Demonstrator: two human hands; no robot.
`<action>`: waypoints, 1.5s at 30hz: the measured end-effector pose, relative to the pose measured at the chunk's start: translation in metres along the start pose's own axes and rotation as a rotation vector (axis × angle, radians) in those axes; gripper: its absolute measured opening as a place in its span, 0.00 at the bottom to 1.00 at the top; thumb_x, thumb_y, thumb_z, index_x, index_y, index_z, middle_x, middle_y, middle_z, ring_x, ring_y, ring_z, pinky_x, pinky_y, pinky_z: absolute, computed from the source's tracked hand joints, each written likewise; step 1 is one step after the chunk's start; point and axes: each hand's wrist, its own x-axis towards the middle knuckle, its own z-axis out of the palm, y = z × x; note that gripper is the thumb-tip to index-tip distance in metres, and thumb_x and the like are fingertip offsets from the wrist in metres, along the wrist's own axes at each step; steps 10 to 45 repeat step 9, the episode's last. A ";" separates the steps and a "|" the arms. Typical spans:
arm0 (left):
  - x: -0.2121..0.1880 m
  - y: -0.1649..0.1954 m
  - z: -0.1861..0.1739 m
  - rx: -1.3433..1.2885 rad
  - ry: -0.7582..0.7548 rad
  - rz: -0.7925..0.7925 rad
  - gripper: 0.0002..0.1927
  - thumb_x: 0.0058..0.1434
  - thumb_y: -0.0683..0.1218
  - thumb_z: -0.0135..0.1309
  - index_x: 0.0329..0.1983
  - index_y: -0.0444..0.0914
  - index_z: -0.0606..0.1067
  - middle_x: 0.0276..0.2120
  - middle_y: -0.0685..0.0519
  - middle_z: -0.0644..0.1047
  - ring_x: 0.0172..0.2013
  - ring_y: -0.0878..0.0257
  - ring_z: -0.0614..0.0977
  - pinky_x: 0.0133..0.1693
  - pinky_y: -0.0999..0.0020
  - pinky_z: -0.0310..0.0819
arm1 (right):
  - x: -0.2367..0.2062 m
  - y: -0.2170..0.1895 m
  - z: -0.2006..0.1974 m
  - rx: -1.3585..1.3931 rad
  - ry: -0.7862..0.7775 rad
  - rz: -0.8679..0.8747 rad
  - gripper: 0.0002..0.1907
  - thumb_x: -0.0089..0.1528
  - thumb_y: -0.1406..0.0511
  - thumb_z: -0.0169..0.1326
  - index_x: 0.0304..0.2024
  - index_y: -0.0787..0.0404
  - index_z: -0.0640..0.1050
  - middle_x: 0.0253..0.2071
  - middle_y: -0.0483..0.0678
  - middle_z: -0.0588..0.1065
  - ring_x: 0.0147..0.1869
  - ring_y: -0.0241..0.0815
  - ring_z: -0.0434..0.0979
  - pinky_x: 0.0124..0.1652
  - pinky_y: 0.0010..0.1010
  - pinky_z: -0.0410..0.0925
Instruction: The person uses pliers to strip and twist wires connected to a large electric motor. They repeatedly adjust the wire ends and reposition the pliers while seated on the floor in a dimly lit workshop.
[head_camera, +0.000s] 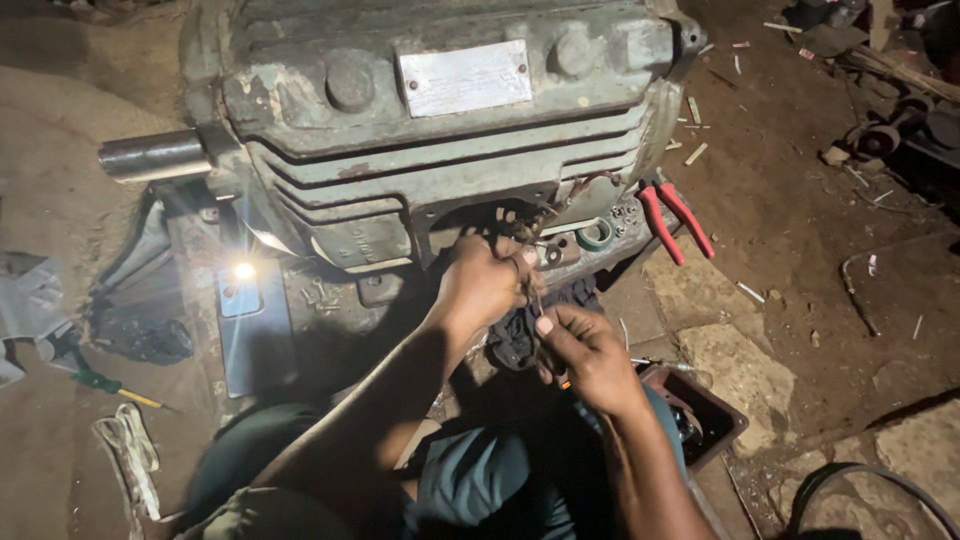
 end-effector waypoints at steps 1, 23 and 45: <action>0.003 -0.002 0.000 0.030 0.041 0.046 0.08 0.61 0.38 0.59 0.34 0.28 0.72 0.27 0.43 0.80 0.24 0.55 0.83 0.23 0.59 0.78 | -0.001 0.000 0.002 -0.012 0.011 0.007 0.17 0.69 0.62 0.50 0.25 0.61 0.71 0.17 0.43 0.67 0.20 0.34 0.68 0.23 0.27 0.61; 0.023 0.032 0.024 0.490 0.136 0.489 0.04 0.58 0.36 0.57 0.36 0.30 0.76 0.29 0.43 0.83 0.27 0.52 0.86 0.29 0.56 0.80 | -0.005 -0.007 0.004 -0.060 0.002 -0.034 0.17 0.69 0.62 0.50 0.26 0.62 0.71 0.18 0.42 0.68 0.22 0.33 0.69 0.25 0.26 0.62; 0.023 0.032 0.024 0.490 0.136 0.489 0.04 0.58 0.36 0.57 0.36 0.30 0.76 0.29 0.43 0.83 0.27 0.52 0.86 0.29 0.56 0.80 | -0.005 -0.007 0.004 -0.060 0.002 -0.034 0.17 0.69 0.62 0.50 0.26 0.62 0.71 0.18 0.42 0.68 0.22 0.33 0.69 0.25 0.26 0.62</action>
